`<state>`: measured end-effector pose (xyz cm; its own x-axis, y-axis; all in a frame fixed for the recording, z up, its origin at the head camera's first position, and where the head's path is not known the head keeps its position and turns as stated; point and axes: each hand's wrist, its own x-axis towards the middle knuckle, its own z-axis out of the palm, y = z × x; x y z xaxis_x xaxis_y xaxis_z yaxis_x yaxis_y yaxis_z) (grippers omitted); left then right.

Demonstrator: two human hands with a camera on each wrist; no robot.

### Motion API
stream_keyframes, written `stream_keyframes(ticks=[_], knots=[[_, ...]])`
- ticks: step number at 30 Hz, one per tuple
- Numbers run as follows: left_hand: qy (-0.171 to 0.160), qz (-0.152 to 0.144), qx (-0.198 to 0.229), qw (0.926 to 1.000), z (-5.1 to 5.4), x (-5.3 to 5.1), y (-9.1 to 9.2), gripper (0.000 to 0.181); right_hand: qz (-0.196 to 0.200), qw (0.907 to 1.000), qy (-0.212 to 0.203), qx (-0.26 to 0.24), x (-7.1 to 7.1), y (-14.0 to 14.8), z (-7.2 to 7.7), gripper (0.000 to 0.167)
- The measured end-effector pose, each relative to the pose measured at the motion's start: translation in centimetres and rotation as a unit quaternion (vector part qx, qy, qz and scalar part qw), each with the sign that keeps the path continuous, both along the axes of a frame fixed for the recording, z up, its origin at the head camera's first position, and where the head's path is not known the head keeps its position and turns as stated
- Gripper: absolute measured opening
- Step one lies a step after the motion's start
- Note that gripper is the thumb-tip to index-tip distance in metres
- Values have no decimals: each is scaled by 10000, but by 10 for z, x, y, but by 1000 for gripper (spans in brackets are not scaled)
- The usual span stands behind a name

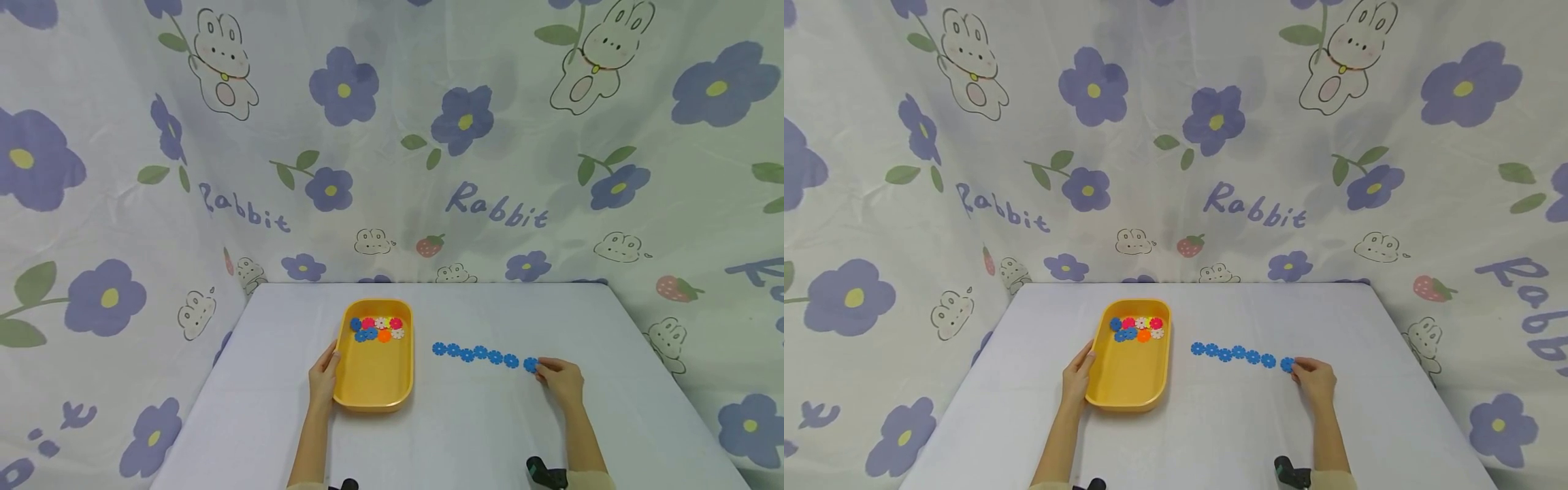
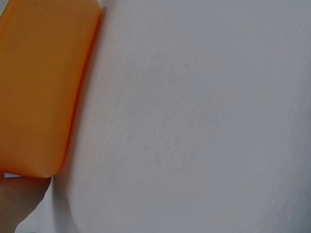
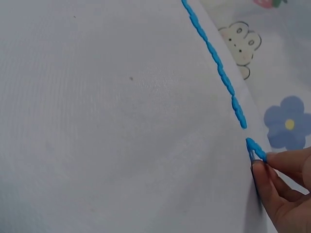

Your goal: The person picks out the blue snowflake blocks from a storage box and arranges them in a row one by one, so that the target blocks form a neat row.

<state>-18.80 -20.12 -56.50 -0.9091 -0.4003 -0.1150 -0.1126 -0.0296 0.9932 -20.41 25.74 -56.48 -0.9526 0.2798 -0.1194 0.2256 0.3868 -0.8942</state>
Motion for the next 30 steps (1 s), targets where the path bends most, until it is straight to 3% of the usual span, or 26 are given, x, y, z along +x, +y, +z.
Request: stream_keyframes(ticks=[8, 17, 25, 30], knots=[[-2, 14, 46, 10000, 1, 1, 0, 43, 357, 9986, 92, 375, -3, 0, 0, 31], [-20, -33, 36, 10000, 1, 2, 0, 44, 408, 9974, 183, 569, -6, -4, -1, 30], [628, -11, 96, 9980, -3, 5, 1, 46, 436, 9963, 228, 711, -6, -6, 3, 30], [175, -2, 80, 9998, -3, 1, 0, 46, 501, 9955, 254, 764, -5, -7, 4, 31]])
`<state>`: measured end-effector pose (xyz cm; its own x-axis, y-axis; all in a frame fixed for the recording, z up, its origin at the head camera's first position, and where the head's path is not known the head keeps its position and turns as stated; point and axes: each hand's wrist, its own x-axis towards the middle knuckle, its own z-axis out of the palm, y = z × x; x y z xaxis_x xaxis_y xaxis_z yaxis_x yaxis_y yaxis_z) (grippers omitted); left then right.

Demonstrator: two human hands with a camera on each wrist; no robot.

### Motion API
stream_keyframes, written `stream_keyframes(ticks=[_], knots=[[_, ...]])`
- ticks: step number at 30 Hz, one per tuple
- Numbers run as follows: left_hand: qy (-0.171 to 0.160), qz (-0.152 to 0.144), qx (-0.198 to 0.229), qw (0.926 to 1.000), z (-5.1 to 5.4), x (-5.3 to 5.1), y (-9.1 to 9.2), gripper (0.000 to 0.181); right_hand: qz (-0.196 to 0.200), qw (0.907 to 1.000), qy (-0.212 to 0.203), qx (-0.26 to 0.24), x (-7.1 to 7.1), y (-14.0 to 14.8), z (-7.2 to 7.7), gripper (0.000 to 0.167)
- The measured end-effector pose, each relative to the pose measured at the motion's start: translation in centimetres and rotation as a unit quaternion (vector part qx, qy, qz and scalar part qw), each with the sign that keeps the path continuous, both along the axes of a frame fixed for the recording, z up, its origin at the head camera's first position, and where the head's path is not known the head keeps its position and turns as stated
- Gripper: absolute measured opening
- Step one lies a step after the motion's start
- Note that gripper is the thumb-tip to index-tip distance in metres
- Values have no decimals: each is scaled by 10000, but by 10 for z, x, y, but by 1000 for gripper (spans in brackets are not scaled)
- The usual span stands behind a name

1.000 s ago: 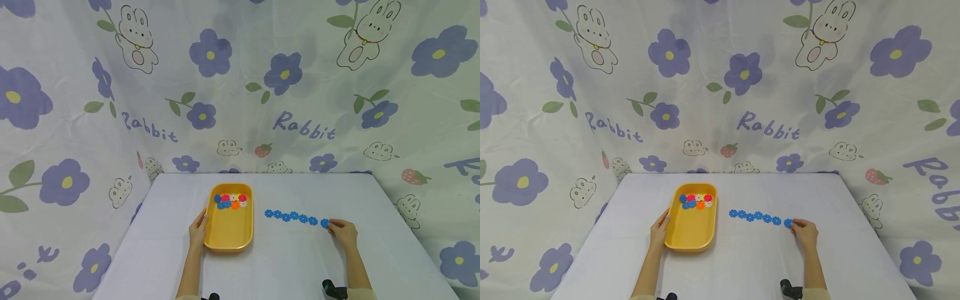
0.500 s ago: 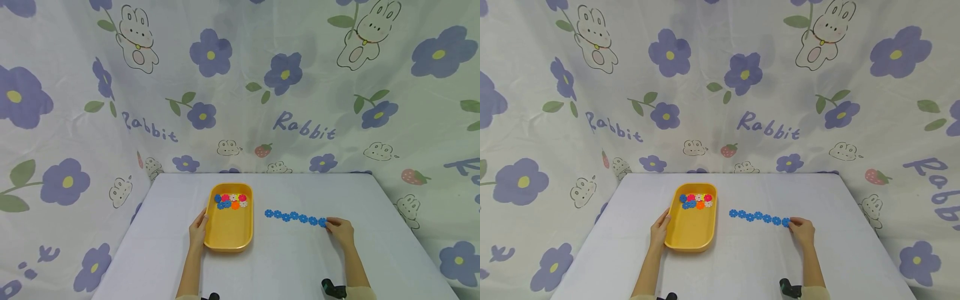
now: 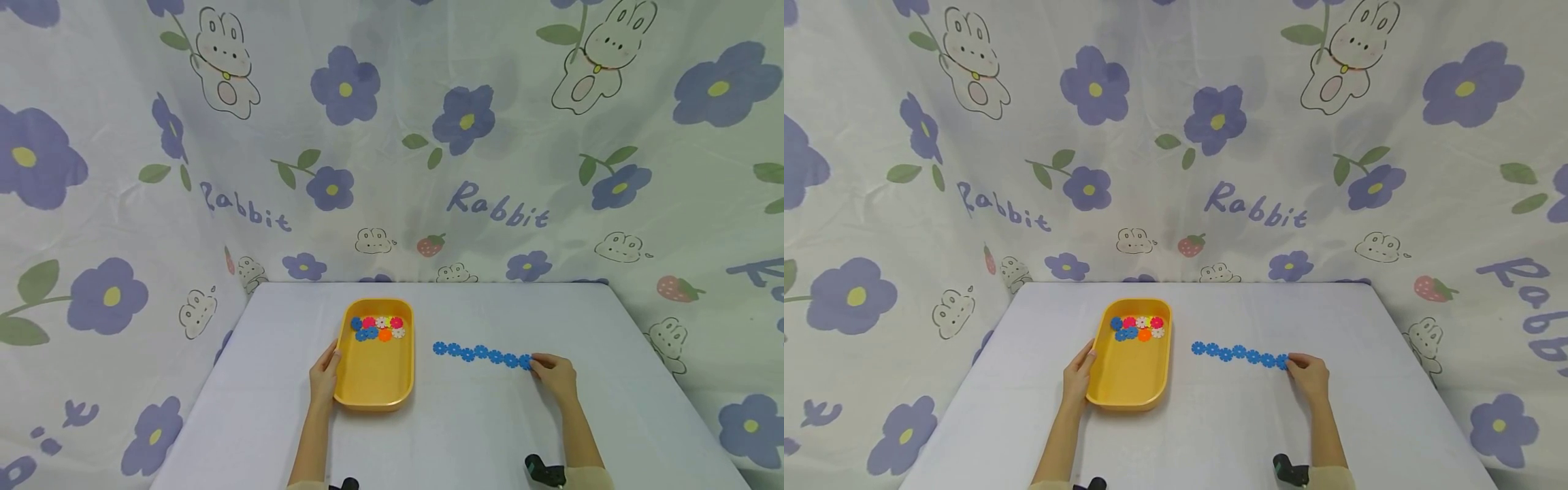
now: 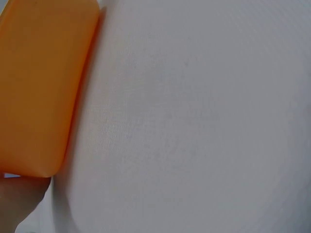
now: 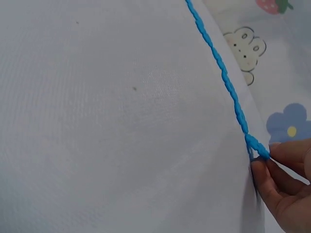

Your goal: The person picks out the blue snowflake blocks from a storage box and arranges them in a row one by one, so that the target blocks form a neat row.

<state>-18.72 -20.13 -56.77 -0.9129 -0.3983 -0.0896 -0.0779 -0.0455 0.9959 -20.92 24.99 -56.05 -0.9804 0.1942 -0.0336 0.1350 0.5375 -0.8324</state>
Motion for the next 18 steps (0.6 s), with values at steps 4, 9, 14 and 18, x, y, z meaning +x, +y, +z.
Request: stream_keyframes(ticks=[4, 9, 14, 18], knots=[[-241, 0, -59, 9997, 1, -2, 0, 45, 27, 10000, 33, 51, 1, 0, -1, 32], [-259, -8, -33, 9997, 4, -1, 1, 43, -137, 9997, 57, 214, 4, 1, -2, 31], [-262, -10, -80, 9996, 5, 1, 2, 43, -237, 9993, 122, 251, 6, 0, -1, 32], [-272, -27, -43, 9996, 5, 1, 1, 43, -331, 9992, 228, -50, 5, -9, 4, 32]])
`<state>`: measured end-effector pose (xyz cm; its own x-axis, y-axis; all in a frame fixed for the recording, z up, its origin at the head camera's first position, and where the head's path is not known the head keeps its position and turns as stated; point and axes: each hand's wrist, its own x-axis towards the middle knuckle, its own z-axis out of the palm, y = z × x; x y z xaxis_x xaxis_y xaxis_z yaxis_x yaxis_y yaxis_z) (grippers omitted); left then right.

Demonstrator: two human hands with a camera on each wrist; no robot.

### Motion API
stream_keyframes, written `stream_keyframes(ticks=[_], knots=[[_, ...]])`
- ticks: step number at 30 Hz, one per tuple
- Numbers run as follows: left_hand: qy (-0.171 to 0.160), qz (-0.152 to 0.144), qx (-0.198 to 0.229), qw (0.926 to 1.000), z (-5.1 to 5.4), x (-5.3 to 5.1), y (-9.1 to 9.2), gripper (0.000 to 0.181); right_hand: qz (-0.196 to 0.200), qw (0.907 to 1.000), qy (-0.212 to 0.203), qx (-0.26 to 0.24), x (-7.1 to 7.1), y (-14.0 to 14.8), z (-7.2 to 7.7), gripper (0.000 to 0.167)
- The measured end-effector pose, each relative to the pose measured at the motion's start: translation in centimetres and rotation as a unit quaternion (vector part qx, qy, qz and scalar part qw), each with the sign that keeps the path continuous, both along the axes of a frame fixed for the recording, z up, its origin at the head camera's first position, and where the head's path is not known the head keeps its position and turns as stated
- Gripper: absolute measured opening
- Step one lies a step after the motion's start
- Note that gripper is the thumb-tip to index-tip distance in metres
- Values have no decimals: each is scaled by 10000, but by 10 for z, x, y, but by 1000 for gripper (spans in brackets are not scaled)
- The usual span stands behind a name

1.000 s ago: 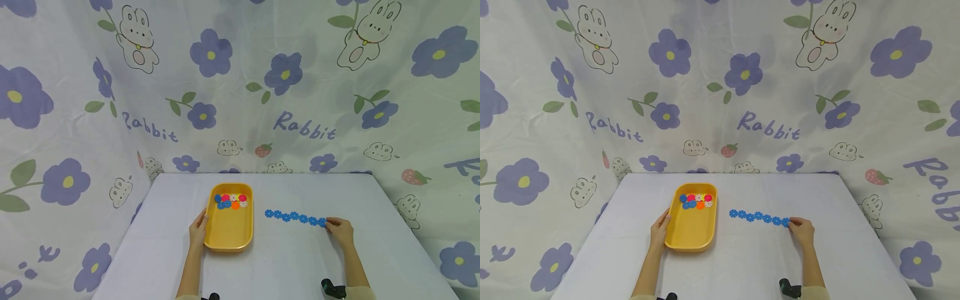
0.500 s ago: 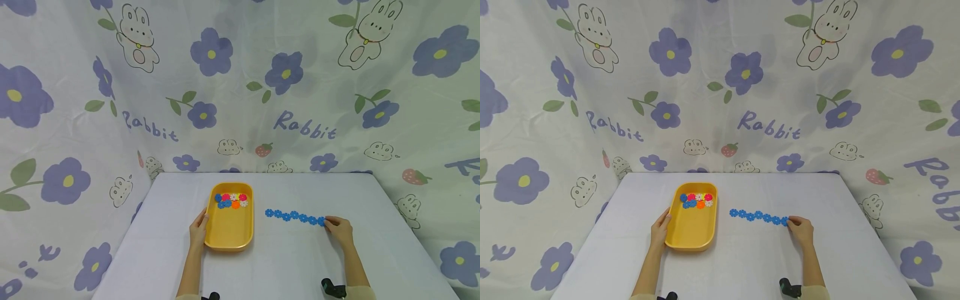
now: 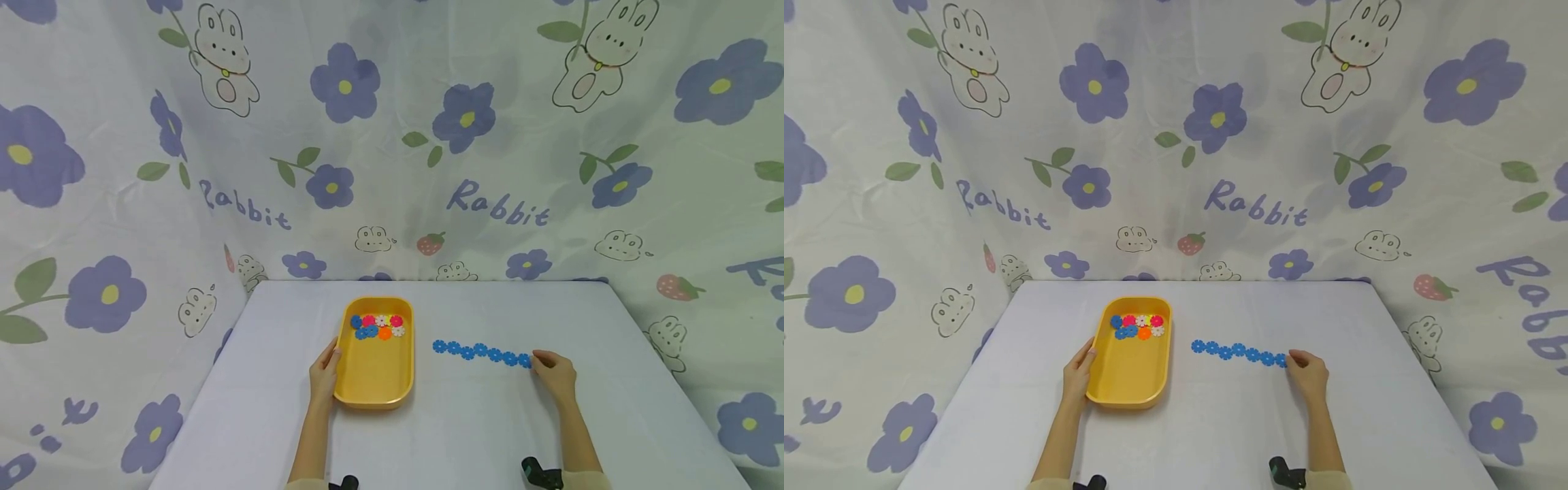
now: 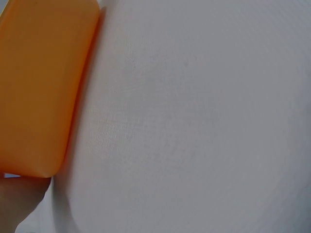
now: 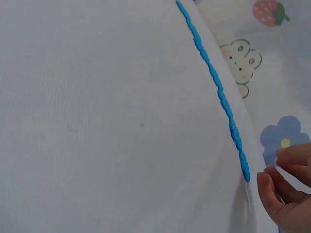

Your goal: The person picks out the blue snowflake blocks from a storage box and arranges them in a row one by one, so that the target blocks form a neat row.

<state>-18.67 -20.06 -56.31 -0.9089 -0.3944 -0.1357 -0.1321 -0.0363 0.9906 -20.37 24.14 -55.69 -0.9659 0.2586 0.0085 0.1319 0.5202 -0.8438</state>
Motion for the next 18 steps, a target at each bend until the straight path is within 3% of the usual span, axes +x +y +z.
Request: stream_keyframes(ticks=[3, 8, 18], knots=[[-7, -7, 32, 10000, 0, 0, -1, 43, 86, 9980, 125, -611, -4, -10, 6, 32], [3, 7, 16, 10000, 0, 0, -1, 44, 344, 9873, 187, -1543, -12, -33, 15, 36], [74, 14, -37, 10000, -3, -1, 0, 45, 990, 9624, 66, -2530, -29, -92, 29, 38]])
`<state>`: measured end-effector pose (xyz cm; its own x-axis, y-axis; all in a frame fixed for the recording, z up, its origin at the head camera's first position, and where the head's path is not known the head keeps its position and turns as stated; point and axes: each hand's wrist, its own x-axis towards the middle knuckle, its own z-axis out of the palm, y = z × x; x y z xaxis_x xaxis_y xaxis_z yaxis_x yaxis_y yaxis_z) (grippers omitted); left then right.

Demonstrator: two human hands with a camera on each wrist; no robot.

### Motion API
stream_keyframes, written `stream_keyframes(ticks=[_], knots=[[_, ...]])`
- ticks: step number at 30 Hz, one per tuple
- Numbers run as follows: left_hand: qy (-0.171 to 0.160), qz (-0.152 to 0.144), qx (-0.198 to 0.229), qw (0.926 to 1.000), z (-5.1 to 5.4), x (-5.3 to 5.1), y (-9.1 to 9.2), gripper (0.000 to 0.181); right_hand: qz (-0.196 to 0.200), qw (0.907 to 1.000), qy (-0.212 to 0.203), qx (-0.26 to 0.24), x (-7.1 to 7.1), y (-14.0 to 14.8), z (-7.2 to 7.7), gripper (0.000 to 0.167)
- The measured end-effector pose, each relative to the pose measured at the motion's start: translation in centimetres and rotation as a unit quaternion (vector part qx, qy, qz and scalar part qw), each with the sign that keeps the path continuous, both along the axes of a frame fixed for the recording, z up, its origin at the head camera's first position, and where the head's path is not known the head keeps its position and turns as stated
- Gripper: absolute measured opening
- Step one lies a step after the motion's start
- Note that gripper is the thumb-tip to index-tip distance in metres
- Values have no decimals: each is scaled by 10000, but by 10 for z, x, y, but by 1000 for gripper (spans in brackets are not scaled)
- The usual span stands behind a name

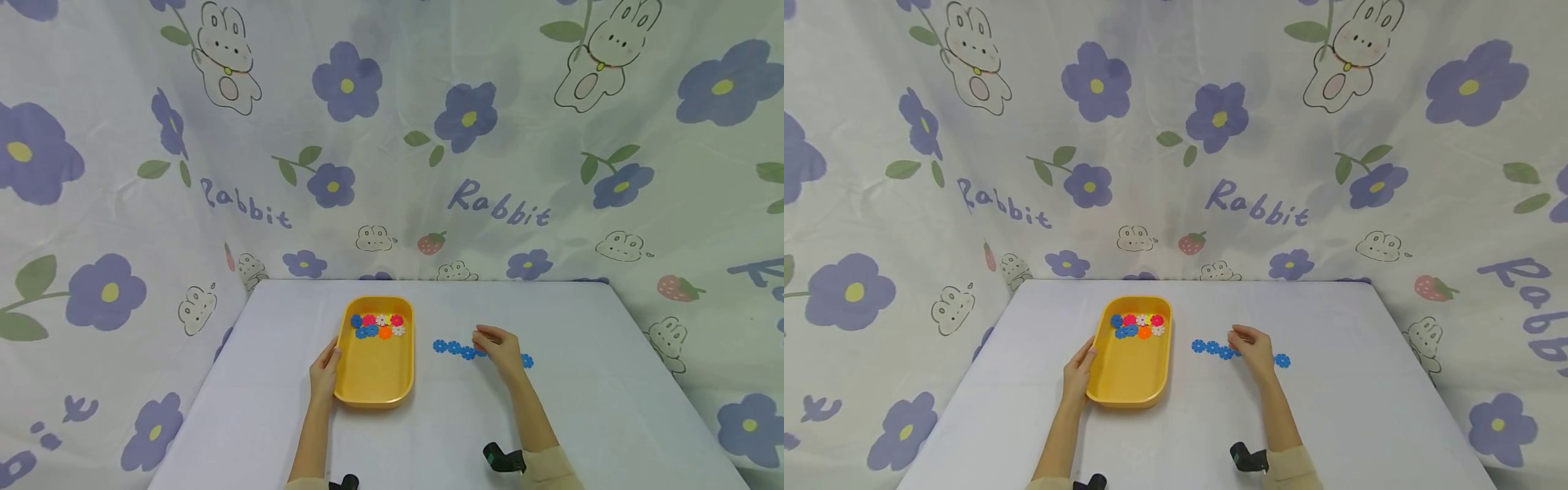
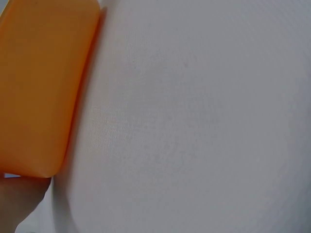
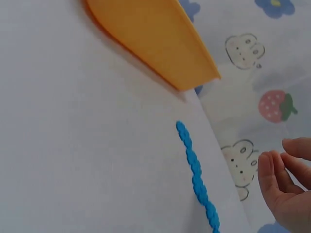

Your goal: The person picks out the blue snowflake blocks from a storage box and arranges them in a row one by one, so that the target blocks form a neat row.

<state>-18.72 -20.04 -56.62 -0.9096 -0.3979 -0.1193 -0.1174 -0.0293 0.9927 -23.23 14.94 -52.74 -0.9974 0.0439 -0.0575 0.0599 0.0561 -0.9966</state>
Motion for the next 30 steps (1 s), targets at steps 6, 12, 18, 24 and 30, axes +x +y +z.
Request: stream_keyframes(ticks=[6, 12, 18, 24, 30], knots=[[-29, 35, 63, 10000, 0, -1, 1, 43, 315, 9989, 227, -263, -9, -36, 6, 35], [-45, -14, 65, 10000, 11, 4, 2, 42, 632, 9968, 352, -340, -13, -67, 17, 34], [-46, 7, 89, 10000, 0, -1, -1, 44, 887, 9955, 273, -187, -25, -93, 18, 37], [19, 26, 168, 9999, -2, -3, -1, 44, 1087, 9930, 359, -294, -34, -116, 15, 40], [-37, -1, 170, 9998, -2, -2, -2, 43, 1564, 9867, 413, -187, -40, -134, 17, 41]])
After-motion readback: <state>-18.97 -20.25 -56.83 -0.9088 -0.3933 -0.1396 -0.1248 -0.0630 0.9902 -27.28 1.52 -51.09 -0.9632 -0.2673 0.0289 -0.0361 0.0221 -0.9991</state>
